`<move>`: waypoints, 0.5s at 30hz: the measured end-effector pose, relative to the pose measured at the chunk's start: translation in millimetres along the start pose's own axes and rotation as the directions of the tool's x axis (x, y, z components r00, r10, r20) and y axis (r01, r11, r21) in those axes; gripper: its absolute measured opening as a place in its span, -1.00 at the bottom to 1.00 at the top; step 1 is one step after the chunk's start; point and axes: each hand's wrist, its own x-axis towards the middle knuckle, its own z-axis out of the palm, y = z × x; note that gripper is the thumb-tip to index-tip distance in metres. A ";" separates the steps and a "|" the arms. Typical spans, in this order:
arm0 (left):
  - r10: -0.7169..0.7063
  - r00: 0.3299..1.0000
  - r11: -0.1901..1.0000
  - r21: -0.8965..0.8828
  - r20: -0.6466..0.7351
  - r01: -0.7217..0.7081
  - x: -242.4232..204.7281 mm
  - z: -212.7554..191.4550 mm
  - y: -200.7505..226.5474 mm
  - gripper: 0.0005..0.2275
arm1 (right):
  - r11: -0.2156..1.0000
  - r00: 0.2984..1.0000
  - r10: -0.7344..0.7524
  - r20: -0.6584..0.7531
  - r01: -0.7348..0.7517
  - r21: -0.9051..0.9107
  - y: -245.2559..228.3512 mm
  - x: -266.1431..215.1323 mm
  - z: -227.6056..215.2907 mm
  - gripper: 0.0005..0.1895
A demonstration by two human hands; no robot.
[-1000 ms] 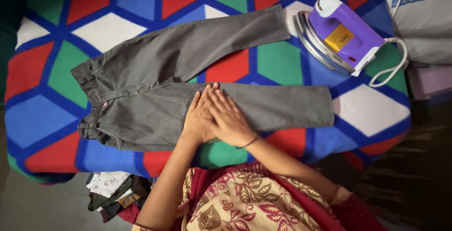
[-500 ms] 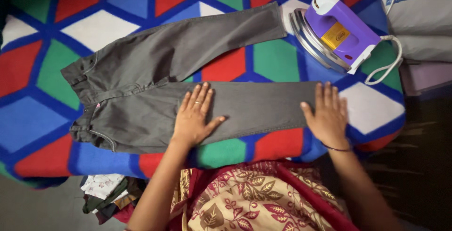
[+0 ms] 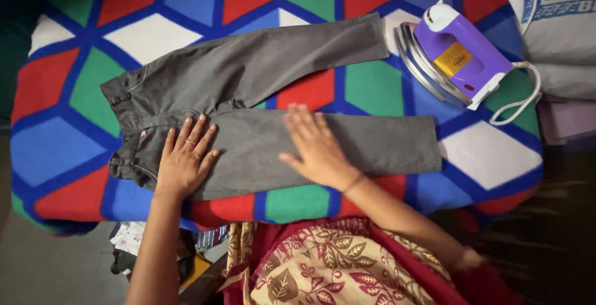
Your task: The person irons a pair of gray pants by moving an iron across the fabric and then folding the legs together to iron the other side.
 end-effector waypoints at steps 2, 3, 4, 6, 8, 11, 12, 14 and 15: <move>-0.033 0.999 0.999 0.015 -0.011 0.033 -2.2 -1.6 -6.1 -0.45 | 0.987 0.986 -0.139 0.092 0.145 -0.061 -14.4 14.8 19.6 -0.08; -0.063 0.998 0.998 0.027 -0.021 0.063 -3.4 -1.4 -10.6 -0.45 | 0.987 0.986 -0.144 0.090 0.150 -0.062 -11.7 15.2 22.3 -0.08; -0.066 0.998 0.997 0.031 -0.020 0.067 -7.0 -3.0 -19.1 -0.45 | 0.990 0.985 -0.111 0.132 0.122 -0.077 -9.0 14.4 24.5 -0.08; -0.161 0.983 0.978 0.119 -0.092 0.171 -19.6 -3.6 -43.7 -0.48 | 0.991 0.980 -0.086 0.178 0.103 -0.089 0.9 10.2 25.0 -0.07; -0.302 0.943 0.940 0.119 -0.141 0.319 -38.5 1.8 -74.8 -0.50 | 0.982 0.978 -0.005 0.210 0.045 -0.186 22.1 -2.0 17.4 -0.06; -0.418 0.879 0.903 -0.004 -0.227 0.429 -73.2 10.2 -121.6 -0.50 | 0.957 0.982 0.082 0.169 -0.030 -0.287 58.6 -26.2 1.0 -0.08; -0.442 0.853 0.881 0.047 -0.276 0.472 -87.5 13.9 -129.4 -0.58 | 0.948 0.982 0.101 0.157 -0.047 -0.314 71.6 -33.0 -4.1 -0.08; -0.464 0.823 0.851 0.094 -0.327 0.517 -106.8 20.8 -138.3 -0.64 | 0.946 0.985 0.126 0.121 -0.083 -0.313 92.3 -49.4 -13.3 -0.08; -0.592 0.745 0.786 -0.423 -0.307 0.450 -112.6 22.5 -140.9 -0.71 | 0.941 0.984 0.156 0.082 -0.124 -0.314 99.3 -54.7 -15.4 -0.09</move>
